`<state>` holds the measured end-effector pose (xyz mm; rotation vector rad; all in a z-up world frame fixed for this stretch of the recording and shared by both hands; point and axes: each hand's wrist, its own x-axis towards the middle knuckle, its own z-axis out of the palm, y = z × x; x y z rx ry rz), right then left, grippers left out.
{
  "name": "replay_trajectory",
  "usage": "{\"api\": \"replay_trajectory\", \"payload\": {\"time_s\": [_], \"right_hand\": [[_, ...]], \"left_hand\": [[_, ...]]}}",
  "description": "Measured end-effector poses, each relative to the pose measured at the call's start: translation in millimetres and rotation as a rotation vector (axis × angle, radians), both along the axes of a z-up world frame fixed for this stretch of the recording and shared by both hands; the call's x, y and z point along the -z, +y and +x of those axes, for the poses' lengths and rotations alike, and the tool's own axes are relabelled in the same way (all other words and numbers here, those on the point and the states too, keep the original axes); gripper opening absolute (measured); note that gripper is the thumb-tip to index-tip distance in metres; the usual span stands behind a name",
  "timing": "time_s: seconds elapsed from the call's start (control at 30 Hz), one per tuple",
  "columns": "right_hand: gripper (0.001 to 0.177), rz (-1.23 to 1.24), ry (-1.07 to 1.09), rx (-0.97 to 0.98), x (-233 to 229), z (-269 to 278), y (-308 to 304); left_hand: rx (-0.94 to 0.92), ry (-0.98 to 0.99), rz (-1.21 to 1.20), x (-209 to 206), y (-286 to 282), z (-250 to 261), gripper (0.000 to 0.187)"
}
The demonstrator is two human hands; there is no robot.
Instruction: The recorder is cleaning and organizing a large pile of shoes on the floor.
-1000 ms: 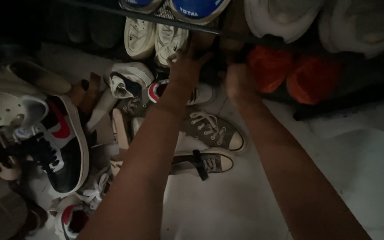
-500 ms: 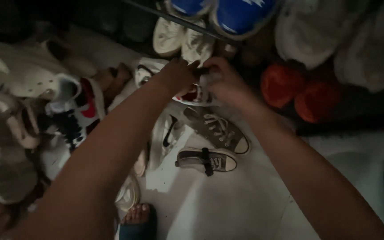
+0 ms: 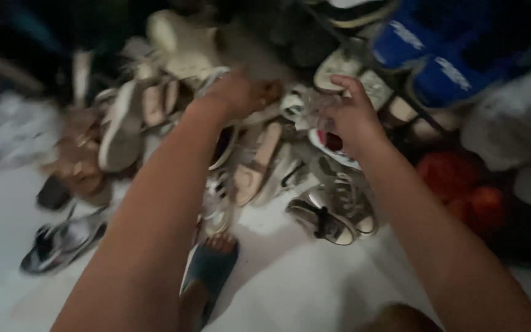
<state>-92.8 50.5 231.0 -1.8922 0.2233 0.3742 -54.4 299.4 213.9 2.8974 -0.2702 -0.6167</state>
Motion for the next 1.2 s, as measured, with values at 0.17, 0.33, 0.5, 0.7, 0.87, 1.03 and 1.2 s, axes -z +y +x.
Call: {"api": "replay_trajectory", "payload": {"time_s": [0.17,0.33,0.5,0.7,0.87,1.03,1.2], "right_hand": [[0.063,0.316,-0.020,-0.040,6,4,66],[0.059,0.306,-0.004,-0.159,-13,-9,134],[0.057,0.296,-0.003,-0.252,-35,-36,186],[0.050,0.215,-0.338,-0.371,59,6,204],[0.021,0.054,-0.283,-0.203,115,12,234],[0.039,-0.678,-0.402,-0.340,90,-8,262],[0.104,-1.035,-0.322,-0.508,98,-7,270]], "left_hand": [[-0.337,-0.219,-0.106,-2,93,-59,0.063],[-0.667,-0.131,-0.435,-17,147,-128,0.067],[-0.608,-0.170,-0.440,-42,187,-182,0.067],[-0.805,-0.257,-0.689,7,214,-188,0.064],[-0.744,-0.210,-0.582,83,245,-204,0.065],[-0.899,-0.311,-0.769,104,244,-192,0.067],[-0.860,-0.217,-0.707,115,237,-191,0.067]]}}
